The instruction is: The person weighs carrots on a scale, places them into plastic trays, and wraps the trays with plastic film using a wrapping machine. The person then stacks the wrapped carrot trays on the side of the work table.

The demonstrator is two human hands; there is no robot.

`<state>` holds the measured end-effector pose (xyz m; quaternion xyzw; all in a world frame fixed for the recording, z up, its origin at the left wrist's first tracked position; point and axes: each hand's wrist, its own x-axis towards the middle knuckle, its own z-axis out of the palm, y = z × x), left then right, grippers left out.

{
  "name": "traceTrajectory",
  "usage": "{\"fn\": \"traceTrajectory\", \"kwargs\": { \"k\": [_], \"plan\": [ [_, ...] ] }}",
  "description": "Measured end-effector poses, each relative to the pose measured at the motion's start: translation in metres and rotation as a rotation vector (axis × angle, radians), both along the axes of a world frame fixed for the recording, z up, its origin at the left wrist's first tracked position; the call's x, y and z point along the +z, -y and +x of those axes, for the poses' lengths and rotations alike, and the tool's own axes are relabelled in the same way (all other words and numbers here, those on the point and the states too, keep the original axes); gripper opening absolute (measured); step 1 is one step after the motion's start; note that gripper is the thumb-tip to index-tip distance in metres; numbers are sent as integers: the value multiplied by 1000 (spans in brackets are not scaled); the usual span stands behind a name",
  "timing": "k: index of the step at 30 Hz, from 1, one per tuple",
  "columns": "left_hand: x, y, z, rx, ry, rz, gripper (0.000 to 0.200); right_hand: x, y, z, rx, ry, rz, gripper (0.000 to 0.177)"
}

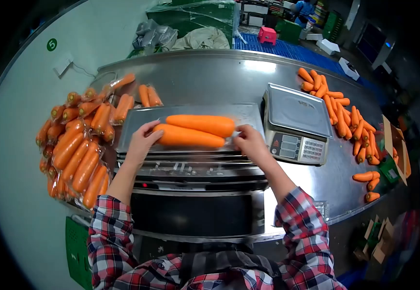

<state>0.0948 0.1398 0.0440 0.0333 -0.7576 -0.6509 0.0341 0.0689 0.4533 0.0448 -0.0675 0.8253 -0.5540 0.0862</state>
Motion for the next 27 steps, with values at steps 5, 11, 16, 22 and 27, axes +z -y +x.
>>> {"fn": "traceTrajectory", "kwargs": {
  "k": [5,11,16,22,27],
  "plan": [
    [-22,76,-4,-39,56,-123,44,-7,64,-20,70,-128,374,45],
    [-26,83,-4,-57,59,-44,43,-31,102,-34,35,-595,419,51],
    [-31,83,-5,-42,1,-7,45,-41,116,-41,-186,-105,-191,24],
    [-34,84,-2,-83,2,86,42,-32,56,-8,-346,-209,-256,25],
    [-37,89,-4,56,-229,-326,32,16,27,34,-396,-27,42,40]
  ]
}}
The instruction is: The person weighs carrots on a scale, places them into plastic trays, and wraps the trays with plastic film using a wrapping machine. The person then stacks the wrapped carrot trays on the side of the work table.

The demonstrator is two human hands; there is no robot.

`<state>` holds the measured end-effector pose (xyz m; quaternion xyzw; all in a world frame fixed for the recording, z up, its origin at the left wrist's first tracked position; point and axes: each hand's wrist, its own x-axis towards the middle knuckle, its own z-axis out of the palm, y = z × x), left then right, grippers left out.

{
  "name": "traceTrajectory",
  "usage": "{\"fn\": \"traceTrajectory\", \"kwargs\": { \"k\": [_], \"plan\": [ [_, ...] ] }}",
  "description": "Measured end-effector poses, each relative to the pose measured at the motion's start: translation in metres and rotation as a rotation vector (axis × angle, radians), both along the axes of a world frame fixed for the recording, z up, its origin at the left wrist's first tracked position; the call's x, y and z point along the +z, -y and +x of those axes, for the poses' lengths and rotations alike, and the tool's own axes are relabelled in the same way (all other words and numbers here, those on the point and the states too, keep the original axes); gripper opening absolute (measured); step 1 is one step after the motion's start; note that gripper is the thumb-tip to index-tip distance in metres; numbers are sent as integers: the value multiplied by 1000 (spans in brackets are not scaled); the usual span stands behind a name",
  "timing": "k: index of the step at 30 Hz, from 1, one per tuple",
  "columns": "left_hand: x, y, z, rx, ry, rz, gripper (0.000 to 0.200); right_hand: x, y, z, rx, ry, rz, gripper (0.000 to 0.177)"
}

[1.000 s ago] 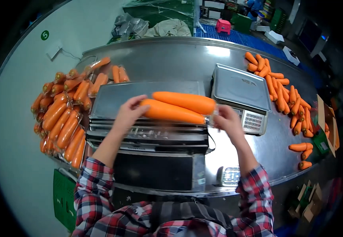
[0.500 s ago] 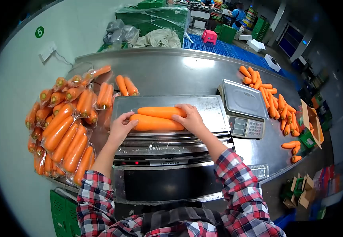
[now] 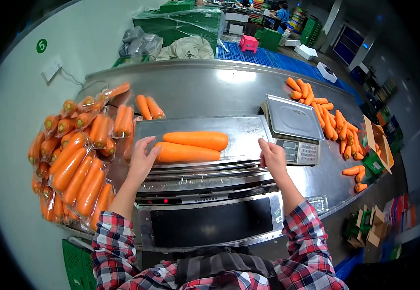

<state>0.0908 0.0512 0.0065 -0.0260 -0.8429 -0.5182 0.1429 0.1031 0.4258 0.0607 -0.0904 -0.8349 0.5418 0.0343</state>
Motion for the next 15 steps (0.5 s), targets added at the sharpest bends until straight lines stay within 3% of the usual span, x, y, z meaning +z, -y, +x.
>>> {"fn": "traceTrajectory", "kwargs": {
  "k": [2,4,6,10,11,14,15],
  "plan": [
    [2,1,-4,48,-106,-78,28,17,-9,18,-32,129,54,43],
    [8,2,-4,48,-145,-168,26,-15,-16,9,65,-135,271,30],
    [16,-8,-22,-24,-146,-299,26,-28,2,-13,204,-370,317,24],
    [14,-19,-45,-98,-127,-457,27,-28,46,-58,430,-606,663,46],
    [10,-18,-46,-83,-128,-470,26,-20,42,-69,669,-165,586,50],
    [0,-13,-42,-101,-116,-317,26,-5,47,-62,742,-16,531,49],
    [0,-14,-42,-113,-108,-278,27,0,51,-52,679,-93,563,47]
  ]
}}
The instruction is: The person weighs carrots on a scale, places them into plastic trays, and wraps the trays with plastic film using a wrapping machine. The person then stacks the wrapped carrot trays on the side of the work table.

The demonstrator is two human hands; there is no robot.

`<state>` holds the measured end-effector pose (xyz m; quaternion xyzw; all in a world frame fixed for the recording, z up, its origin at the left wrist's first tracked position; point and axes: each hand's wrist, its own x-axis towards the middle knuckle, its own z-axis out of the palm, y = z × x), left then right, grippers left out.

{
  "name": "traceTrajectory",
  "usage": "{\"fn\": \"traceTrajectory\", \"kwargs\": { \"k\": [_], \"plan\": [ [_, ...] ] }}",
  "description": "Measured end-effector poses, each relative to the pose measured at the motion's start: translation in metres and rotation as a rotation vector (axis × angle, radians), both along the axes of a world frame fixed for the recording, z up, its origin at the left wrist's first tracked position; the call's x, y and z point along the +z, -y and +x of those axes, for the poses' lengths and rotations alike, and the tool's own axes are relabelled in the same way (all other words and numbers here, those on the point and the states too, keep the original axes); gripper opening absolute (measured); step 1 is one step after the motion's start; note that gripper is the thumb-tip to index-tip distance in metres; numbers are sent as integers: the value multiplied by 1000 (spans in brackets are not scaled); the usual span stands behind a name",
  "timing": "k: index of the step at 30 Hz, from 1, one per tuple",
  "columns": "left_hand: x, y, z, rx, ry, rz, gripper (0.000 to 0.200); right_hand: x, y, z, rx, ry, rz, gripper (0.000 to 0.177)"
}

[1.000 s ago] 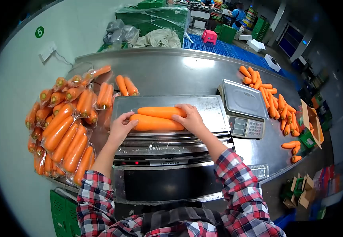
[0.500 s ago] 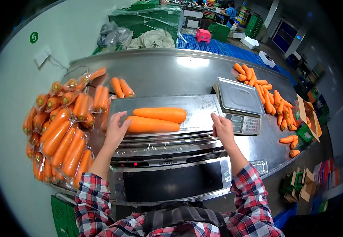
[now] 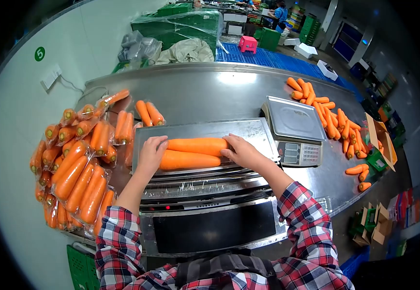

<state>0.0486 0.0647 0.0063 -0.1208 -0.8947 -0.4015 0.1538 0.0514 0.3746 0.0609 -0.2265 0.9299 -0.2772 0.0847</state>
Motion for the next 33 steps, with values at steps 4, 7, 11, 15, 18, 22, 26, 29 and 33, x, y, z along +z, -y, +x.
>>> {"fn": "traceTrajectory", "kwargs": {
  "k": [4,7,11,15,18,22,26,29,33],
  "plan": [
    [7,-7,3,-36,63,150,27,-8,-3,1,117,-354,58,44],
    [11,-11,3,-69,86,204,27,-15,-5,-4,181,-575,111,42],
    [9,-3,6,-87,105,193,27,-19,-4,-12,91,-293,-178,35],
    [16,1,23,72,-33,134,21,-6,-33,12,-218,-32,-621,17],
    [19,25,58,208,-73,-103,15,1,-71,53,-412,-108,89,11],
    [5,38,117,395,-126,-638,21,-40,-89,95,-246,-524,239,4],
    [4,26,142,439,-136,-690,21,-42,-55,107,-239,-537,350,9],
    [15,11,142,386,-63,-505,23,-43,-39,100,-252,-491,262,26],
    [-2,20,129,327,-7,-345,18,-36,-25,93,-184,-376,53,12]
  ]
}}
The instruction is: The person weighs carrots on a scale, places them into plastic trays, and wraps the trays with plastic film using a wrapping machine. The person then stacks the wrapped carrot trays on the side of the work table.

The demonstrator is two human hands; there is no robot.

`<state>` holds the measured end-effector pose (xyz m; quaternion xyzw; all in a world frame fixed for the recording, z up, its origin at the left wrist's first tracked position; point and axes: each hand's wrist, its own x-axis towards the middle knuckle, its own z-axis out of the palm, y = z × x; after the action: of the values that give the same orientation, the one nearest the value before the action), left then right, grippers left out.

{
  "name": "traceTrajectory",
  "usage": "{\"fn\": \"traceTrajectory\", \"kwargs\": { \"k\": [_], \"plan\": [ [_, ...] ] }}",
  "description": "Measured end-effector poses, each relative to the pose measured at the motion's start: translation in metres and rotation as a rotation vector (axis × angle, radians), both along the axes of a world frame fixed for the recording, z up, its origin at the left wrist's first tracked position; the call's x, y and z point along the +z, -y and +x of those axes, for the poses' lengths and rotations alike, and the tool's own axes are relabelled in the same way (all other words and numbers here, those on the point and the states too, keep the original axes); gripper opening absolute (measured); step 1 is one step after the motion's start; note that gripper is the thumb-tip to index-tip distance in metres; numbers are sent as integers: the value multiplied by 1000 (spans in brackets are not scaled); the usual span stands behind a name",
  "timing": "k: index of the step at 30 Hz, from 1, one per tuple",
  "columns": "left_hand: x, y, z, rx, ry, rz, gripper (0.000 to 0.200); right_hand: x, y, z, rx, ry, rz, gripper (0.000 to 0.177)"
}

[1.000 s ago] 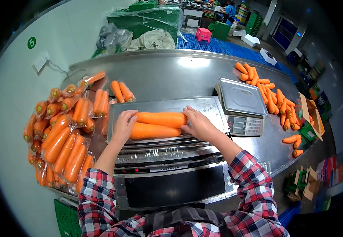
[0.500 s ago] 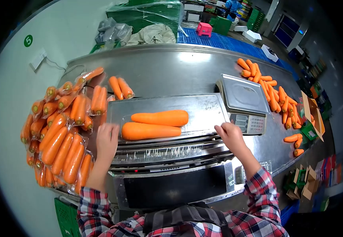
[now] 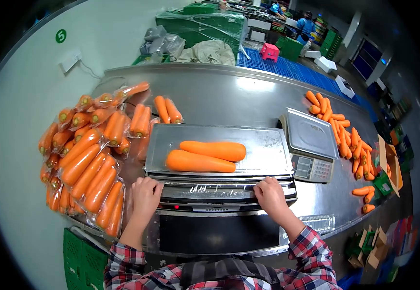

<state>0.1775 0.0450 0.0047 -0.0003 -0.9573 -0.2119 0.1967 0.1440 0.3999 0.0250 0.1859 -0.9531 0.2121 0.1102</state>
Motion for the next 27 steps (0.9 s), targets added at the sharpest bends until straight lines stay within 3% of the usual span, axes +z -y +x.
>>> {"fn": "traceTrajectory", "kwargs": {
  "k": [1,4,6,8,9,11,12,13,14,15,16,17,18,19,20,22,23,26,27],
  "plan": [
    [-1,0,-3,-21,-65,63,20,1,0,-3,5,-42,47,11],
    [7,4,-8,28,202,564,24,6,-6,-10,32,-31,100,14],
    [14,11,-13,-102,309,1091,25,14,-16,-17,-18,404,-51,18],
    [45,19,-14,-183,478,1644,24,29,-25,-18,3,776,-746,19],
    [60,19,-19,-205,413,1784,25,32,-30,-22,-19,939,-1211,22],
    [89,17,-34,-322,257,1847,28,53,-37,-42,165,920,-1748,25],
    [114,8,-43,-234,164,1922,30,64,-37,-56,311,895,-2024,27],
    [115,12,-59,-419,107,1949,29,70,-32,-70,254,753,-2073,27],
    [120,8,-81,-335,18,1957,28,77,-27,-86,201,605,-2117,27],
    [121,3,-101,-254,-68,1958,28,81,-6,-104,-4,426,-2026,26],
    [102,6,-126,-299,-102,1771,27,76,13,-119,-195,248,-1918,25],
    [70,10,-152,-341,-136,1582,27,44,11,-139,-62,208,-1652,21],
    [31,12,-167,-280,-15,1371,25,15,8,-154,59,168,-1383,19],
    [1,12,-172,-219,98,1156,26,9,16,-148,-71,216,-946,16],
    [-11,9,-167,-283,26,887,26,1,28,-139,-193,252,-505,14],
    [-28,4,-156,-392,-97,349,28,-19,35,-129,69,79,-409,15],
    [-32,10,-155,-389,-76,310,28,-38,18,-138,70,-148,-111,15],
    [-9,12,-148,-351,-26,74,29,-5,10,-125,43,266,-235,15],
    [13,9,-141,-284,122,-18,29,8,16,-116,1,314,-315,16]
  ]
}}
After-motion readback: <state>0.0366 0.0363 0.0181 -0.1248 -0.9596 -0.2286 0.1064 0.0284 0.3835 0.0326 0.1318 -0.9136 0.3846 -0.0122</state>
